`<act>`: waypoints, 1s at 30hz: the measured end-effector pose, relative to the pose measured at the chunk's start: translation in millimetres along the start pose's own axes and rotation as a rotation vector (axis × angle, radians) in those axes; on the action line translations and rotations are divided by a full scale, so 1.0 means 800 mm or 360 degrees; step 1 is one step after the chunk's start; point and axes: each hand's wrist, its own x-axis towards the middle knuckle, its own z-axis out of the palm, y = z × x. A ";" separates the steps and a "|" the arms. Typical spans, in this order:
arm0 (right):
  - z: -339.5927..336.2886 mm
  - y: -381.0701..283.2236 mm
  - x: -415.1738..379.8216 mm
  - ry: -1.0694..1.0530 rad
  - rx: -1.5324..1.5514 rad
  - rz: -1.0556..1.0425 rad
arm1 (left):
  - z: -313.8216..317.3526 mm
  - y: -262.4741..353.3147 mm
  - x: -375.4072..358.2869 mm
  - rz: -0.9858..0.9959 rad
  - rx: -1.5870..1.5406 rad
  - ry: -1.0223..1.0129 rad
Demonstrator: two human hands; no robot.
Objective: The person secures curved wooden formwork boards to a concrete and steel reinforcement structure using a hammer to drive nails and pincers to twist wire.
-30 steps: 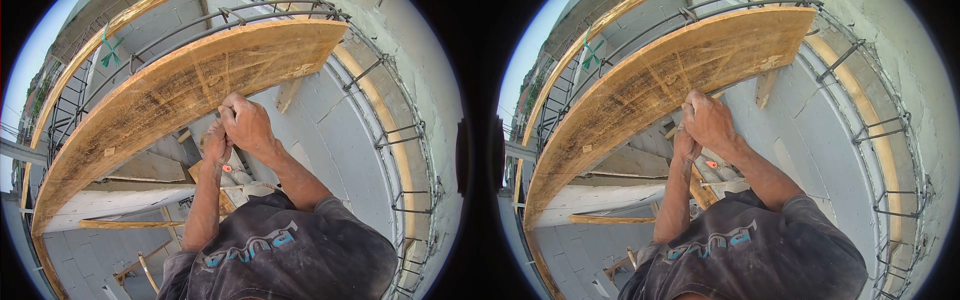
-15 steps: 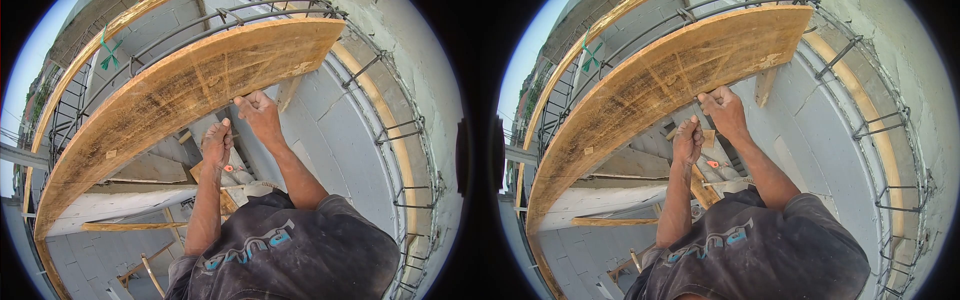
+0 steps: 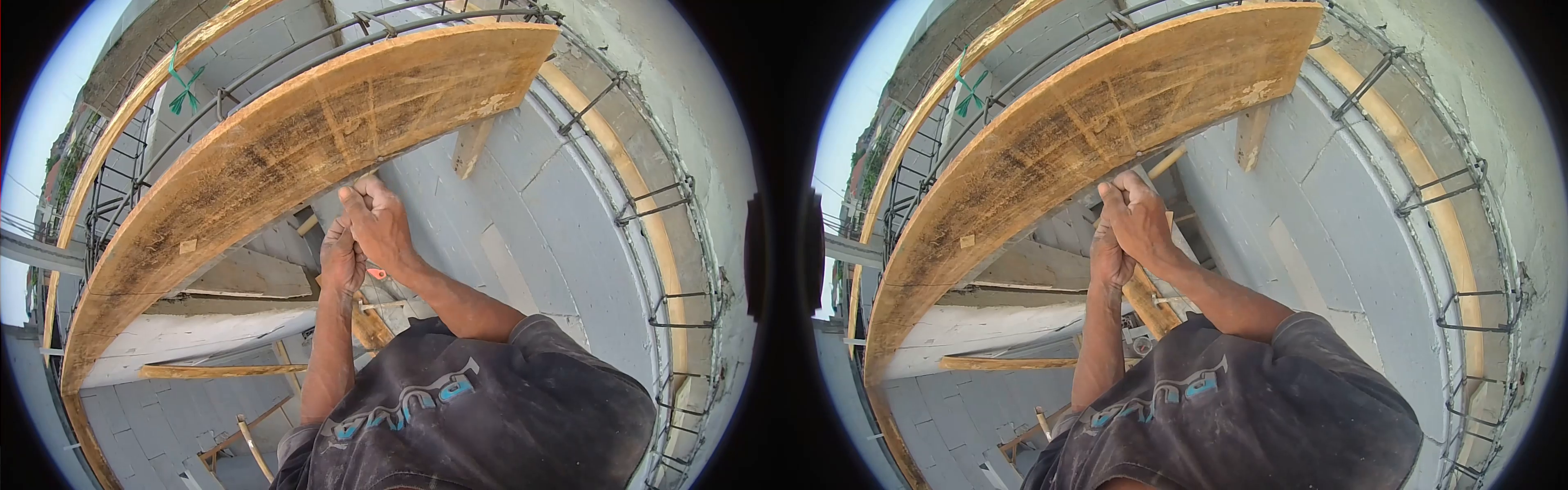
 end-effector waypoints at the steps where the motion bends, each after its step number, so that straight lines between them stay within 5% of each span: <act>1: 0.005 -0.007 0.000 0.0046 -0.0139 -0.0152 | 0.011 0.002 -0.004 0.0045 0.0037 0.0145; 8: -0.016 -0.066 0.034 -0.0122 -0.0642 -0.0234 | -0.034 -0.016 0.009 0.0144 0.0306 -0.0130; 11: -0.038 -0.086 0.045 -0.0334 0.0099 0.0348 | -0.030 -0.025 0.016 0.0166 0.0399 -0.0072; 15: -0.051 -0.096 0.046 -0.0406 0.0454 0.0395 | -0.022 -0.036 0.014 0.0352 0.0557 -0.0083; 18: -0.044 -0.091 0.046 -0.0335 0.0273 0.0289 | -0.015 -0.057 0.003 0.0924 0.1130 -0.0001; 20: -0.035 -0.083 0.044 -0.0172 -0.0334 -0.0168 | -0.006 -0.073 -0.007 0.1040 0.1337 -0.0023; 21: -0.031 -0.080 0.044 -0.0082 -0.0636 -0.0401 | -0.003 -0.080 -0.013 0.0904 0.1292 -0.0098; 24: -0.015 -0.079 0.034 -0.0448 -0.1331 -0.0402 | 0.015 -0.101 -0.019 0.0824 0.1410 -0.0286; 28: -0.013 -0.092 0.022 -0.0484 -0.1462 -0.0538 | 0.045 -0.089 0.007 0.1846 0.2211 -0.0414; 30: -0.014 -0.080 0.015 -0.0530 -0.1535 -0.0789 | 0.066 -0.074 -0.003 0.1548 0.2033 -0.0570</act>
